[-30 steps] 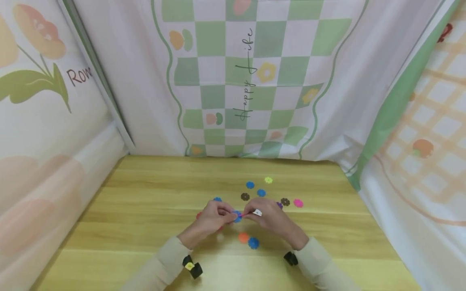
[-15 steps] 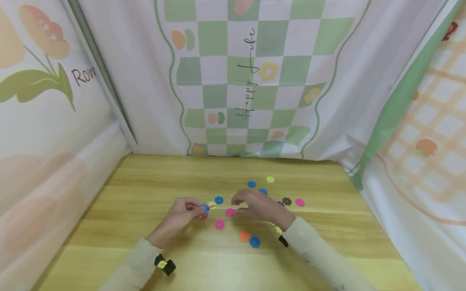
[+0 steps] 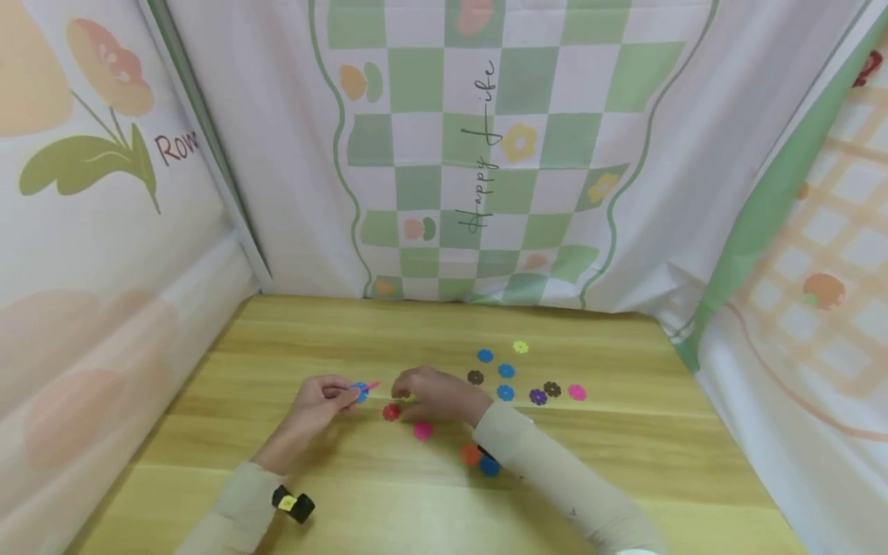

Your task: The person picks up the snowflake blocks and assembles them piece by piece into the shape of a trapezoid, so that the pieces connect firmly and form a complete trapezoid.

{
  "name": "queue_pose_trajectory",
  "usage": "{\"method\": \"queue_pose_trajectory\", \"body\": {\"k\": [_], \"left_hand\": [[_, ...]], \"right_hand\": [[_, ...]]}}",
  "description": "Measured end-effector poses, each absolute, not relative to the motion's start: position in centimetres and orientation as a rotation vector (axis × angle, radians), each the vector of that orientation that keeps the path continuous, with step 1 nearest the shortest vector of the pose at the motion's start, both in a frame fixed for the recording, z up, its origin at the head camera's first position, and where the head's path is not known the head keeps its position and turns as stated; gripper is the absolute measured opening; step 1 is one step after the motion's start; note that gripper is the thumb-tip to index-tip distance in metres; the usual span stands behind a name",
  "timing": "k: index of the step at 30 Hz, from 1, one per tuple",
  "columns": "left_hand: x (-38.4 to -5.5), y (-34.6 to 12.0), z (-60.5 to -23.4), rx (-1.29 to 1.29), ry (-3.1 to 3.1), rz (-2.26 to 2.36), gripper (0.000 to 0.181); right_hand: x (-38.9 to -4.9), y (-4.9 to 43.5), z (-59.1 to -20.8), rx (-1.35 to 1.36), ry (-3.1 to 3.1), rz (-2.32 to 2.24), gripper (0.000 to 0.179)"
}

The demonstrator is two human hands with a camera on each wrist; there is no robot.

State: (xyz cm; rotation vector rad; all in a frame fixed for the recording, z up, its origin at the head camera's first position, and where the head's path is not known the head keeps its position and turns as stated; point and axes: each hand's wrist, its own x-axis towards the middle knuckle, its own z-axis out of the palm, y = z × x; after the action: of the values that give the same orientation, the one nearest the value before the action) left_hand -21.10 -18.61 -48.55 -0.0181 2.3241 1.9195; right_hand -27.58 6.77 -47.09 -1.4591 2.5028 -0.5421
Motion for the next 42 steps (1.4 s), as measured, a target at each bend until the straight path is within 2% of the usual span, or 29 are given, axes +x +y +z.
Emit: {"method": "queue_pose_trajectory", "body": {"k": [6,19,25,31,37,42], "left_hand": [[-21.4,-18.8,-48.7,-0.074,2.312,1.929,0.02],[-22.0,-18.6,-48.9,-0.04,2.288,1.962,0.017],[-22.1,-18.9,-48.7,-0.042,2.324,1.926,0.02],[-22.0,-19.7,-48.2,-0.086,2.326,1.956,0.026],[-22.1,-20.6,-48.0,-0.125,2.343,1.983,0.026],[-22.3,-20.9,-48.1,-0.136,2.327,2.006,0.026]], "right_hand": [[-28.3,4.9,-48.2,-1.5,2.441,-0.528,0.009],[-28.5,3.5,-47.4,-1.341,2.436,-0.506,0.005],[-28.5,3.6,-46.8,-1.249,2.561,-0.357,0.013],[-28.5,3.3,-46.3,-1.3,2.561,-0.399,0.003],[-28.7,1.0,-46.4,-1.384,2.563,-0.482,0.016],[-29.0,-1.0,-47.6,-1.283,2.531,-0.596,0.023]]}}
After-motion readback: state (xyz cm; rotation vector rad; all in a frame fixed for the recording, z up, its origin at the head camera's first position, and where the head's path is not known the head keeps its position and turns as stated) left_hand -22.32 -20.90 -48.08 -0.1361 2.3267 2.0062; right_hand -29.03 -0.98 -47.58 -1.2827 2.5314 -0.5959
